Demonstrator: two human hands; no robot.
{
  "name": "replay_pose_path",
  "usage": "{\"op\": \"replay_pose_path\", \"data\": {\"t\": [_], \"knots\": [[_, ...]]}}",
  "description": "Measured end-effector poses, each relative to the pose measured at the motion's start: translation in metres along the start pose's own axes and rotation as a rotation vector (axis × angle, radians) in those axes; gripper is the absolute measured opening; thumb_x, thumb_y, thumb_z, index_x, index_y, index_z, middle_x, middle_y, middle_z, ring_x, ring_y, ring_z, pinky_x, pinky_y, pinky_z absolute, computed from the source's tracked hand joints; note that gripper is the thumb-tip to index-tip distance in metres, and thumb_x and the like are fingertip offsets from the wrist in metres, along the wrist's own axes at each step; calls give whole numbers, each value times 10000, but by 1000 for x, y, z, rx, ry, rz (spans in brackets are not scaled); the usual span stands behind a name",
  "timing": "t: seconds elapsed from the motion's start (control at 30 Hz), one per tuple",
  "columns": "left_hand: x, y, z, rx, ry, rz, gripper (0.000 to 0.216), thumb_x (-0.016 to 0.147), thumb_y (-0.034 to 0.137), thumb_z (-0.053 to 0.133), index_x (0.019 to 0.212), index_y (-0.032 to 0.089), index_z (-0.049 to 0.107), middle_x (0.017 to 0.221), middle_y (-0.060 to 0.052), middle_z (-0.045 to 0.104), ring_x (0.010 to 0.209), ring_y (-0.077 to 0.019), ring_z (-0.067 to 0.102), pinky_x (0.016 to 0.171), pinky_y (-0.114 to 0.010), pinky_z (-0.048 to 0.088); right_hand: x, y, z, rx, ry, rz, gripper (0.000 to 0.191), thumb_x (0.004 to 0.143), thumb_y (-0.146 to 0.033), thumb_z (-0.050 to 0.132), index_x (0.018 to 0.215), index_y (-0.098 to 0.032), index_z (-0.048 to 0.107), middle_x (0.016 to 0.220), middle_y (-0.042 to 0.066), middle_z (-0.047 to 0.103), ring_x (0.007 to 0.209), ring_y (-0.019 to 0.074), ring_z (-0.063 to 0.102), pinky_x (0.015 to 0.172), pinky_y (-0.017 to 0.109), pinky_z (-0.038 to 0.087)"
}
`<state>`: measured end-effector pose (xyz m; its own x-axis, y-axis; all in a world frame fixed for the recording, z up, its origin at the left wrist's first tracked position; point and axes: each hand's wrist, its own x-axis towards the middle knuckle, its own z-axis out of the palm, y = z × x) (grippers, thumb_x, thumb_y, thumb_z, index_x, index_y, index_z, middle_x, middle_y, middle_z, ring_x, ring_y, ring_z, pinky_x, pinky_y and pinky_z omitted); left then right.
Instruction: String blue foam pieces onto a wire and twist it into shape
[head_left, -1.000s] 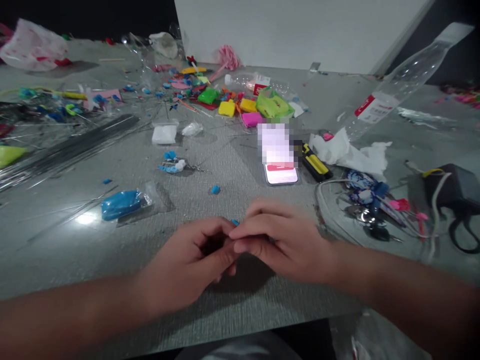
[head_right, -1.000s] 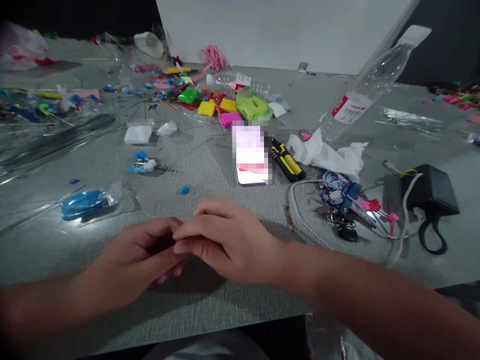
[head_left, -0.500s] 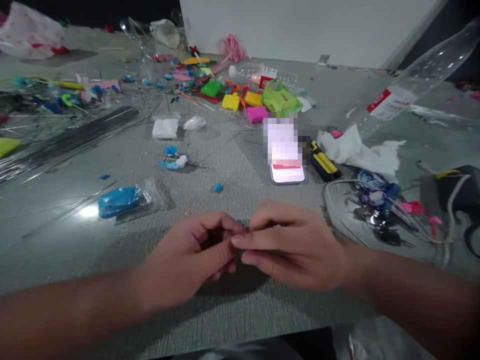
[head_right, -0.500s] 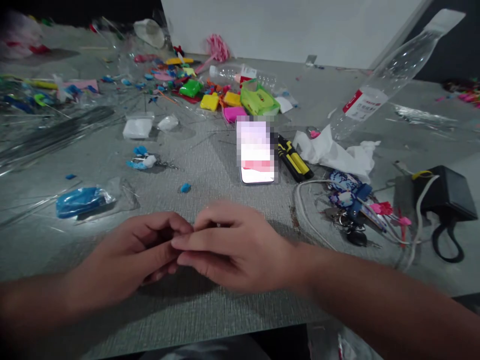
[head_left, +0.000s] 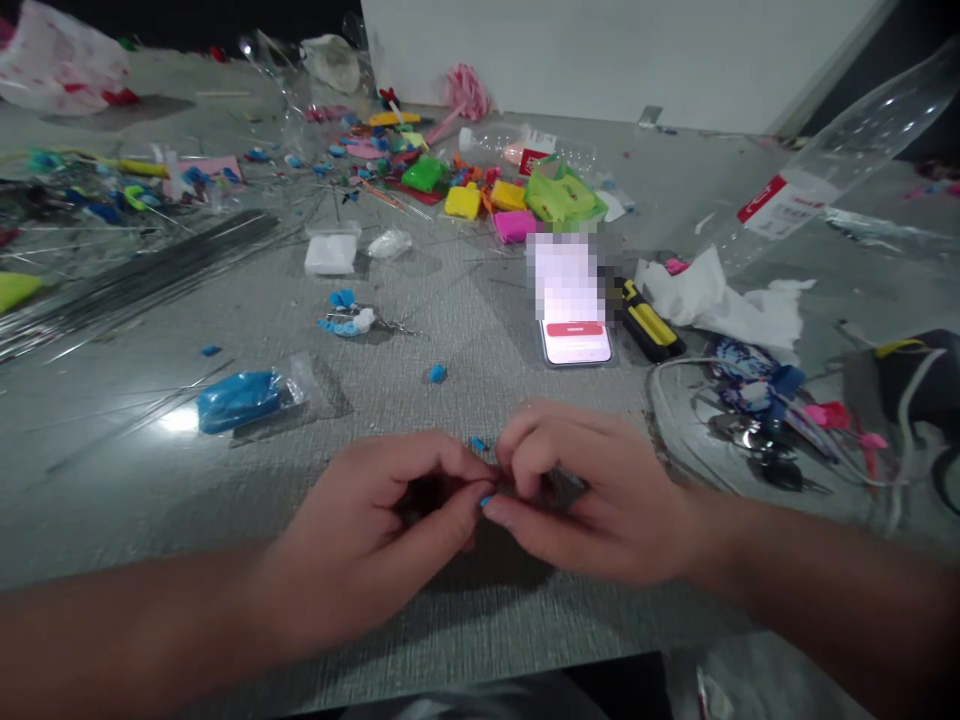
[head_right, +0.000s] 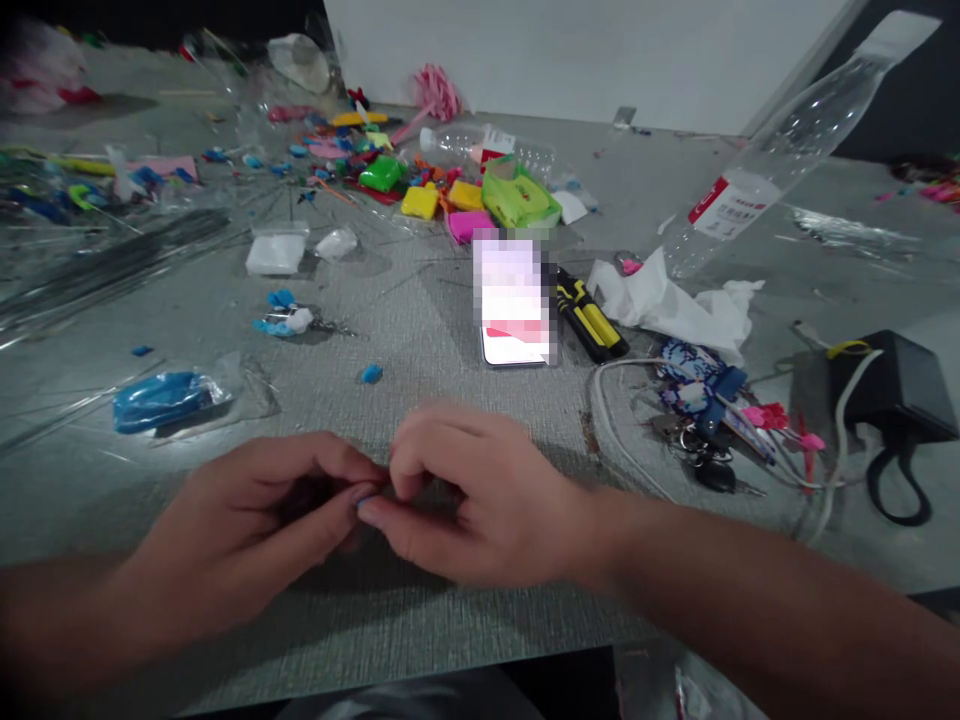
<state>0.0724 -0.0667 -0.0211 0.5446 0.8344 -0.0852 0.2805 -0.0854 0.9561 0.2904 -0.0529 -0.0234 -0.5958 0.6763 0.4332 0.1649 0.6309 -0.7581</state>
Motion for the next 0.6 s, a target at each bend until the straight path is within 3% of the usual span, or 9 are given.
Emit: {"op": "replay_pose_path", "data": {"t": [0.27,0.43,0.6], "knots": [[-1,2,-4,301,72,224,96,911,159,637,910,239,691,738,55,735,606,-84,656,588,-198,498,-4,0,1,62,-80,90,378,915,-201,631,672,-207,341,610,-60,399,589,83,377,561,242,298],[0,-2,-6,475,92,306,110,912,191,648,993,262,674,813,37,767,651,-113,686,632,-228,526,-2,0,0,101,-156,278,413,947,-270,599,641,-204,330,613,-58,372,580,82,342,539,249,277],[2,-3,-6,559,122,340,81,923,195,625,976,252,650,818,27,770,649,-110,690,610,-220,509,-2,-4,-2,339,-105,481,443,916,-319,677,638,-205,352,623,-63,366,569,74,333,502,221,286]]}}
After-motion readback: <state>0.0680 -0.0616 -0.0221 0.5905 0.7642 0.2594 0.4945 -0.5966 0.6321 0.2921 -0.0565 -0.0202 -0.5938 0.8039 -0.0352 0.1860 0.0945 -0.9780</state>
